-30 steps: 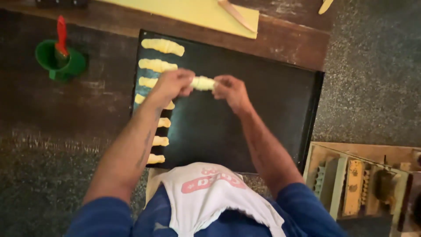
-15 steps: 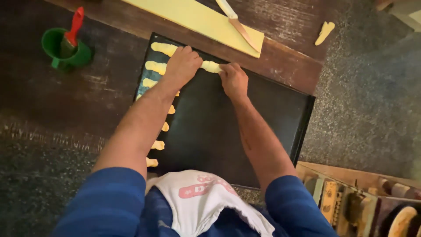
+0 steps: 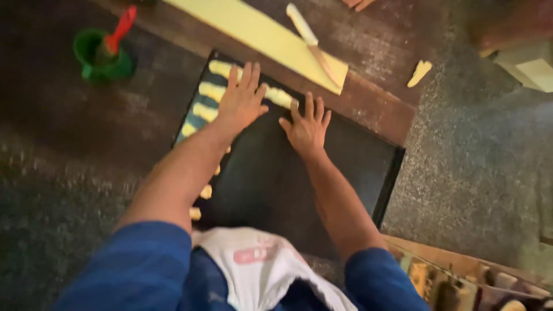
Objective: Shaping dough into various pastry forms like croissants and pretzels on a workbench
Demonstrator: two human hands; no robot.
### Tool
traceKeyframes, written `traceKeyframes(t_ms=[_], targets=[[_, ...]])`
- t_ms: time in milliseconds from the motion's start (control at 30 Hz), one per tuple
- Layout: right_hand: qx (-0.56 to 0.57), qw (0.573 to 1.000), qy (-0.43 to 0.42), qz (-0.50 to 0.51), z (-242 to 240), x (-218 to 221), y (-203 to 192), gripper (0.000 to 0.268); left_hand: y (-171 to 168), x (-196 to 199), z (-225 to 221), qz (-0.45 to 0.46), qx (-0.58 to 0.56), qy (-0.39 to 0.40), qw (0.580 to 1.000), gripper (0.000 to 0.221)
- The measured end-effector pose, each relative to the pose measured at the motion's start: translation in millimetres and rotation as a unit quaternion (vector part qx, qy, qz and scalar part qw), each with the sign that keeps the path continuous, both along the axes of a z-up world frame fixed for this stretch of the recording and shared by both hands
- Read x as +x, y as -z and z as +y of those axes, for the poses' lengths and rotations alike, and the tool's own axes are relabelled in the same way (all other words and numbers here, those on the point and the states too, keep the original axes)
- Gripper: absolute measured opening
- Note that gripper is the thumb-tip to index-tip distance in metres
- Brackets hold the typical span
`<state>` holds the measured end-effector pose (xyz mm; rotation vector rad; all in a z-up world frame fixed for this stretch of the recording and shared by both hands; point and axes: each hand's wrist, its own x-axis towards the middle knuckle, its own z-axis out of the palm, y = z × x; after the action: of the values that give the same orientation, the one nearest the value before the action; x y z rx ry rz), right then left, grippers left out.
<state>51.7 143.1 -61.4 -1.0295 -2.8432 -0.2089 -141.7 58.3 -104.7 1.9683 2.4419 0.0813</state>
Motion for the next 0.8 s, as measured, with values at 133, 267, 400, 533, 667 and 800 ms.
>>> traceKeyframes(t_ms=[133, 267, 400, 533, 667, 800], targets=[[-0.111, 0.988, 0.054, -0.095, 9, -2, -18, 0.068, 5, 5, 11, 0.131, -0.002, -0.006, 0.991, 0.066], [-0.120, 0.982, 0.045, -0.136, 16, 7, -10, 0.079, -16, 4, 21, 0.087, -0.154, -0.027, 0.984, 0.066], [-0.211, 0.964, 0.104, -0.123, 13, 12, -75, 0.064, -54, 15, -4, 0.037, -0.137, -0.058, 0.988, 0.057], [-0.164, 0.984, 0.074, 0.001, 3, 84, -52, 0.076, -66, 49, -85, 0.006, 0.230, -0.048, 0.972, 0.060], [-0.161, 0.975, 0.090, 0.126, -18, 183, 6, 0.057, -85, 103, -195, -0.410, 0.002, -0.132, 0.903, 0.055], [-0.265, 0.930, 0.176, 0.187, -75, 240, 10, 0.032, -79, 129, -271, -0.602, -0.115, -0.222, 0.759, 0.047]])
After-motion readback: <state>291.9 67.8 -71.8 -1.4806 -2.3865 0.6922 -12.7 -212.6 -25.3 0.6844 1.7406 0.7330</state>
